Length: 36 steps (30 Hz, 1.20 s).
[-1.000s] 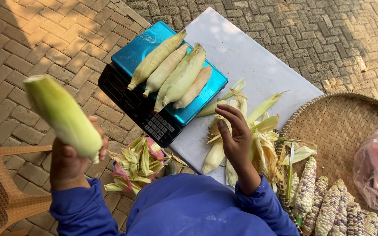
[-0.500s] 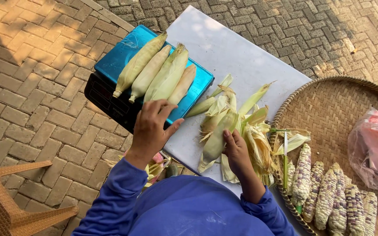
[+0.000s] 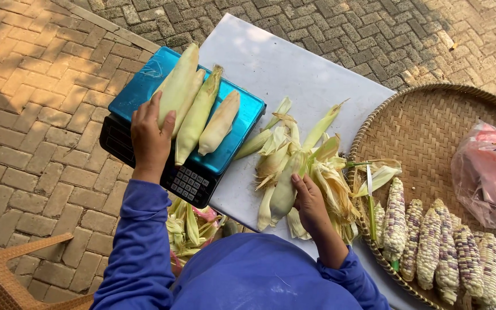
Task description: Husking and weighing corn ears on a digital scale.
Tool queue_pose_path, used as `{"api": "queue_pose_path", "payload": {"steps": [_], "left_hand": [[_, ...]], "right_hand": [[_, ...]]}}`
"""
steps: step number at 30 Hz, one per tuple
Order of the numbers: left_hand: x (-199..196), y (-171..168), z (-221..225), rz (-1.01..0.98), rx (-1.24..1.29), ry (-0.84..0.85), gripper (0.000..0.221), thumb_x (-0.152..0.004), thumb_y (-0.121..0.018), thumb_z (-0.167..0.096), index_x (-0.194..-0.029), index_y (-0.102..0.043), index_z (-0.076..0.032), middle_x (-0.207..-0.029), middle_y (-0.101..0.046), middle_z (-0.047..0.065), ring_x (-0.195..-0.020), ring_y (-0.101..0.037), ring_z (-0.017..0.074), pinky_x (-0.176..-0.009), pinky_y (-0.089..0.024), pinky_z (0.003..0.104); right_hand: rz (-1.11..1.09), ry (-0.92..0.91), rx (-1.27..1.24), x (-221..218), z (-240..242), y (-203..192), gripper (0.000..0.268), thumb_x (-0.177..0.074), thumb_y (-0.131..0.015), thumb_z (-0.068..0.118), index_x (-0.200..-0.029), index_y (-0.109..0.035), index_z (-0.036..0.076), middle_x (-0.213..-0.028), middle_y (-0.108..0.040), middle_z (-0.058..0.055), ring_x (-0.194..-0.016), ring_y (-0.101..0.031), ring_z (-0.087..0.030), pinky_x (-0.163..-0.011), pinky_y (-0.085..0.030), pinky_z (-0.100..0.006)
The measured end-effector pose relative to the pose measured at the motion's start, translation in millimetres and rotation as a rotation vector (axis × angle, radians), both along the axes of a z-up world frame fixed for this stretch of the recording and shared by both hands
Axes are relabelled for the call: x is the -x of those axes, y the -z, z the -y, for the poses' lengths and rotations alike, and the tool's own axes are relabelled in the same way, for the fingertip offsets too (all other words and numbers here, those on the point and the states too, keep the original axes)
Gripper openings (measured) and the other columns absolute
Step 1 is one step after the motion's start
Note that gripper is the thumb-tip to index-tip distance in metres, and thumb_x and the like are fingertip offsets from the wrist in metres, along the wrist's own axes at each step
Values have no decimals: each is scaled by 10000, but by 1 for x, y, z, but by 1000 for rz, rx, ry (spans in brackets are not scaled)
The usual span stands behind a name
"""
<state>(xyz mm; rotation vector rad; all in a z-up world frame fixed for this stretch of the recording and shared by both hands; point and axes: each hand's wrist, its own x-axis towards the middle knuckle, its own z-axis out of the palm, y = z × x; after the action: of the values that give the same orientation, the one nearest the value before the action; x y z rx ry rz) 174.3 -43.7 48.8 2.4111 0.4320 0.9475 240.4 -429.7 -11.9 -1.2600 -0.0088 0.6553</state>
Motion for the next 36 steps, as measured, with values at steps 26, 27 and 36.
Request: {"api": "queue_pose_path", "payload": {"steps": [26,27,36], "left_hand": [[60,12,-2,52,169,-78,366,-1072,-664,-309,-1288,-661,-14,-1245,-672,160,-1099,-660,283,-919,-548,377],[66,20,1,105,307,-167,298,-1072,-658,-299,-1165,-682,-17,-1121,-696,135,-963,-709,221,-819,-586,319],[50,60,52,-193,419,-167,423,-950,-731,-448,-929,-697,-27,-716,-715,87,-628,-699,205,-593,-535,328]], "right_hand": [[23,-244,160,11,-40,-18,719,-857,-765,234,-1484,-462,55,-1151,-710,-112,-1051,-663,-179,-905,-525,-339],[48,-225,139,12,-39,-18,725,-852,-778,217,-1480,-462,38,-1131,-714,-141,-1054,-668,-202,-932,-521,-347],[104,-230,55,16,-43,-25,734,-840,-771,175,-1477,-453,-6,-1253,-667,-129,-1160,-622,-210,-1013,-486,-349]]}}
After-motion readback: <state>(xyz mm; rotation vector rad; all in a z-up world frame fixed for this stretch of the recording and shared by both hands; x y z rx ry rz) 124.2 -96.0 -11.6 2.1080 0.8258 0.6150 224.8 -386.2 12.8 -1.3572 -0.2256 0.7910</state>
